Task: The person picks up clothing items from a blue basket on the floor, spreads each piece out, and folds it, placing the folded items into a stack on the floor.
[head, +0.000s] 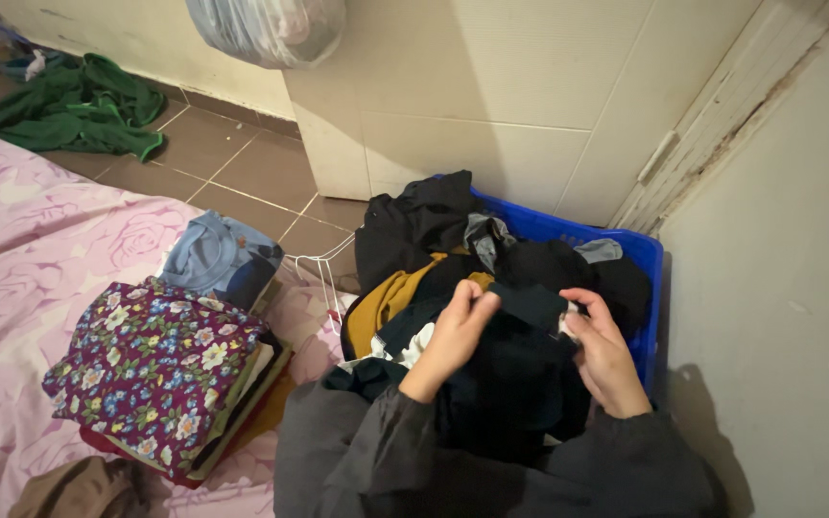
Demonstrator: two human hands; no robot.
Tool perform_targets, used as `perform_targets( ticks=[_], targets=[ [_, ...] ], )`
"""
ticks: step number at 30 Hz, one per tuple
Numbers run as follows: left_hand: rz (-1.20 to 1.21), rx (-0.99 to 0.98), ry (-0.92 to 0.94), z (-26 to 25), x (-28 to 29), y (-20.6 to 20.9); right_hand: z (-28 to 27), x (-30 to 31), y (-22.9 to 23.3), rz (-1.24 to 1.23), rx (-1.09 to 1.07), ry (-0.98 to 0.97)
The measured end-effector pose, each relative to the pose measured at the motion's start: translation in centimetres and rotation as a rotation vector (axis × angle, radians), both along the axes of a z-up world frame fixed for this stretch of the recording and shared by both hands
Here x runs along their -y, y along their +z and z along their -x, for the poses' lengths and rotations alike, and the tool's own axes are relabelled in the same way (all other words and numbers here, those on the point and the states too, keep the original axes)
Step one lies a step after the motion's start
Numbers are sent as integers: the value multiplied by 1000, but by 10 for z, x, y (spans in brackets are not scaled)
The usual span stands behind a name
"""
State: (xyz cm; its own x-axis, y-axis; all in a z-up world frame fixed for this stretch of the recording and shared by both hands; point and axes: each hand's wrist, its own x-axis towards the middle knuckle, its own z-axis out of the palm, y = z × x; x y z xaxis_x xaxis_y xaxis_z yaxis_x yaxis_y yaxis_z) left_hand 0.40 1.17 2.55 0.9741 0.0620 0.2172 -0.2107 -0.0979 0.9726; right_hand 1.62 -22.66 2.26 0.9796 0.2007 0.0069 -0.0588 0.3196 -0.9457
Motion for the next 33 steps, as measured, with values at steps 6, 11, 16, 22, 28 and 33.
perform_targets(
  ticks=[6,11,16,22,28,33],
  targets=[
    [-516,140,-20,13,-13,0,-4,5,19,-265,-76,-80],
    [-62,-162,-110,0,-20,-36,-7,18,2,127,125,-106],
    [236,57,-12,-8,-12,-40,0,1,-7,1061,314,-111],
    [180,-471,51,-5,-30,-47,-14,7,-11,959,-140,15],
    [249,358,481,-36,-63,-79,-28,34,-31,72,102,44],
    [-352,115,286,-19,-35,-60,-62,71,-105,571,191,-105]
  ],
)
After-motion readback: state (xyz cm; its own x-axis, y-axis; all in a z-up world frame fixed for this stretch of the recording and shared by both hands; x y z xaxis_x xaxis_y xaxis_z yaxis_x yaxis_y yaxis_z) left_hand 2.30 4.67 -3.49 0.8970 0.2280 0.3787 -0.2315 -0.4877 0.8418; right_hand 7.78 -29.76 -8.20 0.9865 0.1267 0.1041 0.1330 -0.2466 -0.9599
